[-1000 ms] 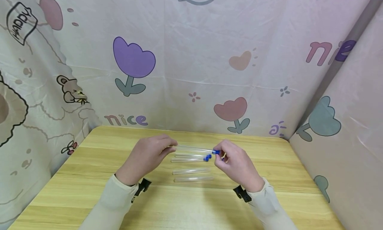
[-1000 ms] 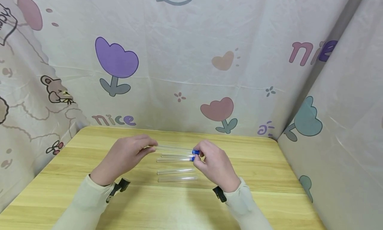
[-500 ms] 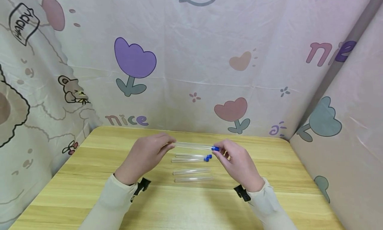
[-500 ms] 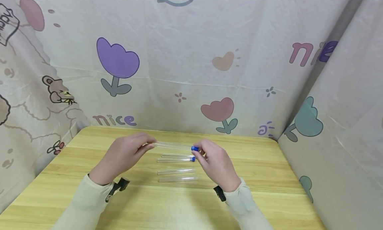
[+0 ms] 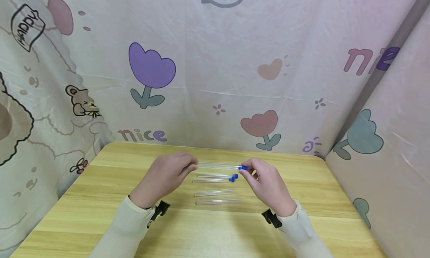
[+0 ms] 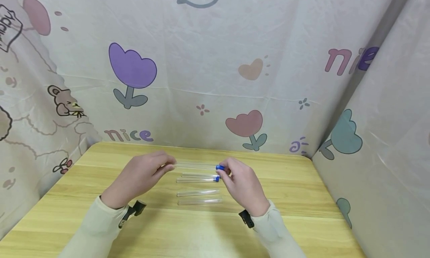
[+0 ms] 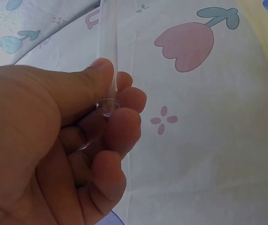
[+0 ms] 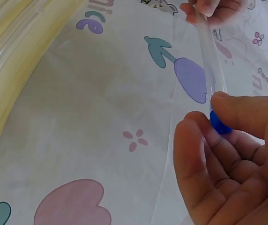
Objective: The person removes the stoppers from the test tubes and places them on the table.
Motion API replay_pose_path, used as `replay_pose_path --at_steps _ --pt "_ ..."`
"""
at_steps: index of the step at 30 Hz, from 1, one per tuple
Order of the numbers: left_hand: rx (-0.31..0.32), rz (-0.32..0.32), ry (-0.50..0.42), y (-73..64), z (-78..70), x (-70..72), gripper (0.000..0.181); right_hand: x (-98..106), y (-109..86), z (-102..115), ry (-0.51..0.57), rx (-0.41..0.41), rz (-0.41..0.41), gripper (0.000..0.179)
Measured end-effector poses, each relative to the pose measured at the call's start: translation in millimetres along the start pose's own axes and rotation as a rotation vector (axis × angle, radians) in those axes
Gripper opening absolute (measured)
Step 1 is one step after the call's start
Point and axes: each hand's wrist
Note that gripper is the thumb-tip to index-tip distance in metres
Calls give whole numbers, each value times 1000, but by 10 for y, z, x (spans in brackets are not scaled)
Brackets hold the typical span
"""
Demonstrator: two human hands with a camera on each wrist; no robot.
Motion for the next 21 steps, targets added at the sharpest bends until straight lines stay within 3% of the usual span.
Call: replay_pose_path --at_steps 8,14,21 --pt "37 58 -24 -5 -13 5 10 -21 -10 1 -19 53 -48 13" --pt "96 144 -72 -2 -21 -11 13 -17 -17 12 29 2 -55 10" --pt "79 107 -77 2 -13 18 10 -21 -8 4 40 -29 -58 12"
Point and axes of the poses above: each hand's wrist, its own y-axis towards the middle knuckle, its own x-axis out of the back of the hand, z = x × y
